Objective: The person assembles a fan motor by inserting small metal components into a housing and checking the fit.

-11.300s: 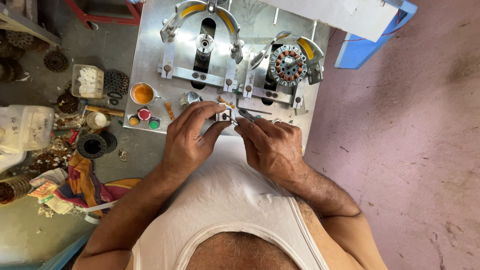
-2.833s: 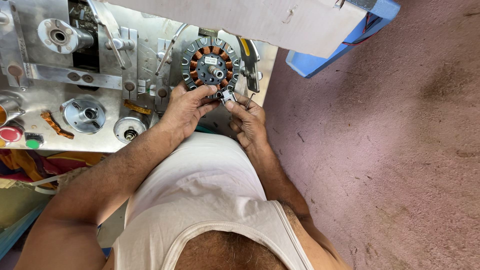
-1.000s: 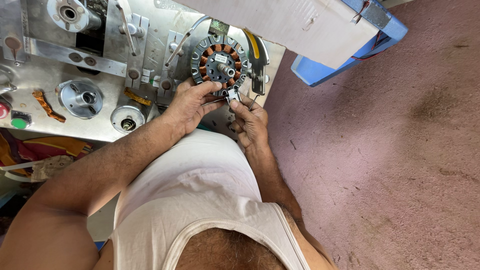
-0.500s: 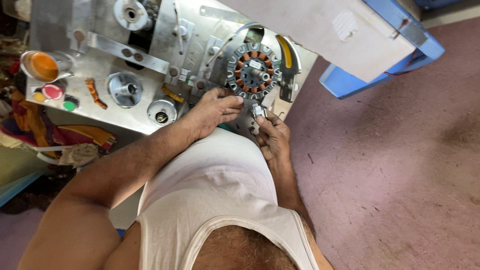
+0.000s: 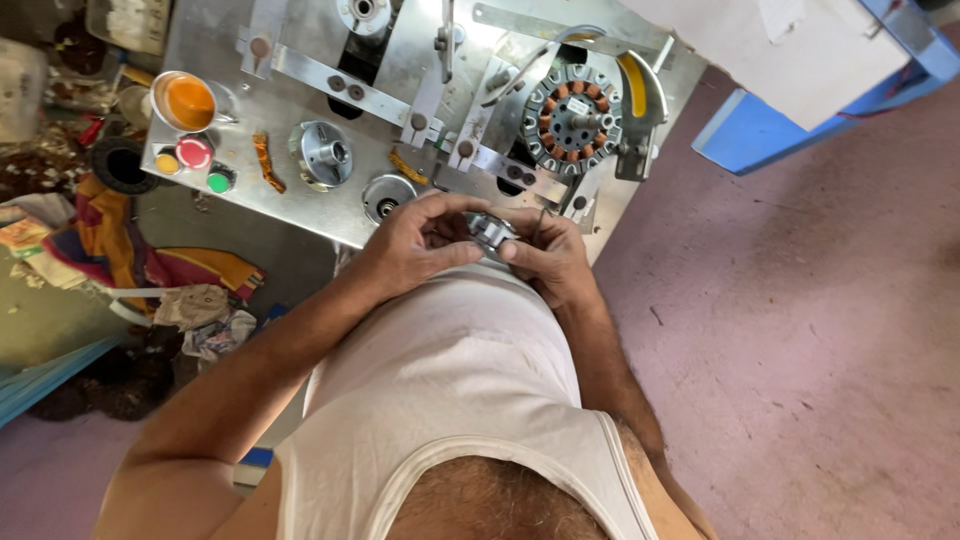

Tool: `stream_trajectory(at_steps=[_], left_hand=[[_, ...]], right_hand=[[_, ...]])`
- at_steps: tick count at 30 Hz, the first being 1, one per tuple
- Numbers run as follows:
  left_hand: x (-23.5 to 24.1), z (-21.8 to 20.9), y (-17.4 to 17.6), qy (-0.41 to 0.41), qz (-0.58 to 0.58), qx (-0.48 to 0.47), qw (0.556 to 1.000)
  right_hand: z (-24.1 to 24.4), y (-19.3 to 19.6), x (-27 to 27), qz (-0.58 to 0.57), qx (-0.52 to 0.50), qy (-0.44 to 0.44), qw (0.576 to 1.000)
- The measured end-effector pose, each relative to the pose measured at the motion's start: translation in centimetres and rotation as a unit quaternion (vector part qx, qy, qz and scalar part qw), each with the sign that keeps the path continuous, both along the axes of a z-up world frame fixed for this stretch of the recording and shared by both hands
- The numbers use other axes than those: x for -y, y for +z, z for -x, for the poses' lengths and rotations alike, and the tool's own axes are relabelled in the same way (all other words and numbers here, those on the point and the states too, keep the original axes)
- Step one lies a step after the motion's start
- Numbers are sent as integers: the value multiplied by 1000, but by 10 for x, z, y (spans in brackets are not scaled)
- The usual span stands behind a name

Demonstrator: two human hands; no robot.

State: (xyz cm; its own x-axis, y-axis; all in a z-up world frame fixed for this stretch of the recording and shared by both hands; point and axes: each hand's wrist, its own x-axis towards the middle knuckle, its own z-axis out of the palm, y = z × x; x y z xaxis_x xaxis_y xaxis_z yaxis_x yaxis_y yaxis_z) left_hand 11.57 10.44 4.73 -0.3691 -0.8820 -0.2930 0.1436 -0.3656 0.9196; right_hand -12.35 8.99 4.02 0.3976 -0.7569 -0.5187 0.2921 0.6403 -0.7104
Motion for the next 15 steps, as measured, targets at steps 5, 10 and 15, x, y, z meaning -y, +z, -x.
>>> stream_trajectory(at_steps=[5,10,15], left_hand=[[-13,-32,16,9,63,65,996],[-18,-66,22,28,88,78,993],[-21,-102,32,31,107,68,991]], right_hand=[[-25,5,-8,-26,71,19,997],[-60,7,-16,-17,110,38,993],[-97,17,-24,-15,97,27,995]])
